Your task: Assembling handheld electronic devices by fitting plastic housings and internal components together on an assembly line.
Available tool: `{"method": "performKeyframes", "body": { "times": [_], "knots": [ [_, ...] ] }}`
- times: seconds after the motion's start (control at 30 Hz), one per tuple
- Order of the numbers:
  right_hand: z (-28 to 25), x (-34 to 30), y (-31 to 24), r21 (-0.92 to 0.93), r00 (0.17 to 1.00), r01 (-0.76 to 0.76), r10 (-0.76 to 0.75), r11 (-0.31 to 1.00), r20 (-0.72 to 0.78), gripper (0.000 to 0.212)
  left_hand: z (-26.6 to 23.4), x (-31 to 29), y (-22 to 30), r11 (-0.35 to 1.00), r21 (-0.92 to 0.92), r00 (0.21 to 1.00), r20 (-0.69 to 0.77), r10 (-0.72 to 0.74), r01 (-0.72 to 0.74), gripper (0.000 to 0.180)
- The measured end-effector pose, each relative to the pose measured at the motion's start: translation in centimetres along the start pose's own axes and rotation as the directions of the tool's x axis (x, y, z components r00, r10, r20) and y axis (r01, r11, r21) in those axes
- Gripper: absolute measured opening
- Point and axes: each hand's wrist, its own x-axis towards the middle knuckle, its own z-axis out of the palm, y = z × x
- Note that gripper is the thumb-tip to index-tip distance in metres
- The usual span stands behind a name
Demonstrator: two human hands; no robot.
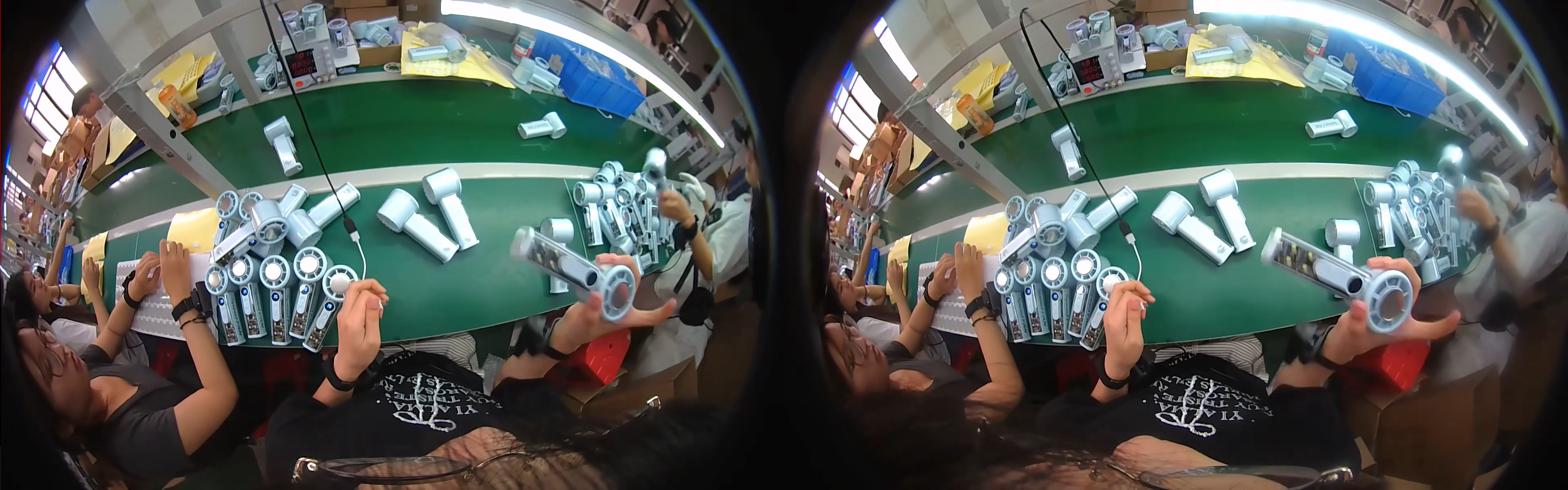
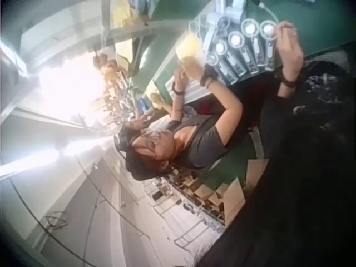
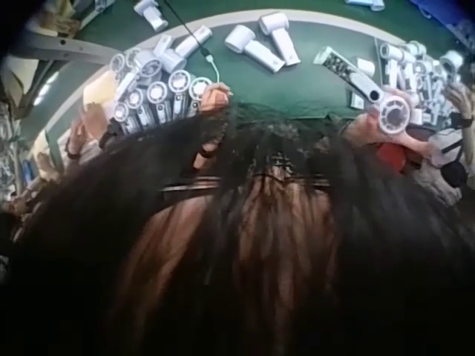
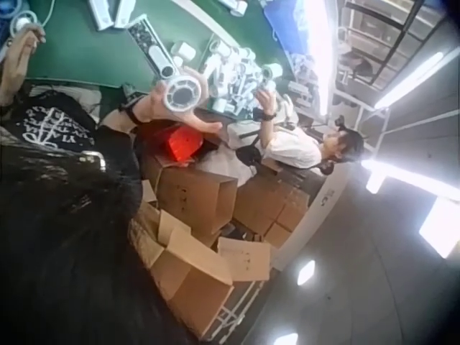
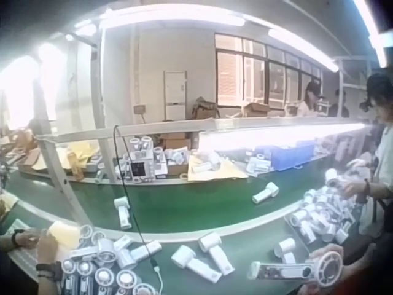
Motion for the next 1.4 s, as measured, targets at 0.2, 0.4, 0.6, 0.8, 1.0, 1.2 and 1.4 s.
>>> {"method": "performKeyframes", "body": {
  "times": [0.2,0.4,0.6,0.8,1.0,1.2,1.4],
  "knots": [
    [6.5,-0.4,0.5,0.122,0.997,-0.028,0.036,0.992,-0.070,0.079,0.6,0.4,0.2,0.997,-0.043,0.998,0.035,-0.059,0.061,0.032],
    [4.8,-2.2,4.5,0.937,0.828,-0.232,0.558,0.261,0.050,0.079,1.0,0.3,0.6,0.995,-0.070,0.994,0.082,-0.066,0.072,0.032],
    [5.1,-4.2,8.4,0.913,0.770,-0.357,0.490,-0.199,0.408,0.077,0.6,0.5,0.7,0.995,-0.073,0.994,0.098,-0.058,0.065,0.031],
    [5.6,-0.4,11.4,0.741,0.649,-0.666,0.554,0.084,0.521,0.080,0.1,0.0,-0.2,0.991,-0.068,0.990,0.088,-0.108,0.114,0.029],
    [5.1,8.6,19.3,-0.021,0.809,-0.584,0.584,0.812,0.063,0.080,-0.4,0.2,-0.2,0.992,-0.058,0.989,0.103,-0.102,0.108,0.028],
    [7.9,13.3,29.9,-0.745,0.889,-0.339,0.455,0.574,-0.054,0.070,-1.3,0.1,-0.6,0.988,-0.058,0.989,0.054,-0.140,0.143,0.027],
    [9.0,14.7,37.5,-0.996,0.817,0.063,0.576,-0.064,0.015,0.063,-2.0,0.6,-0.5,0.982,-0.054,0.982,0.062,-0.176,0.179,0.027]
  ]
}}
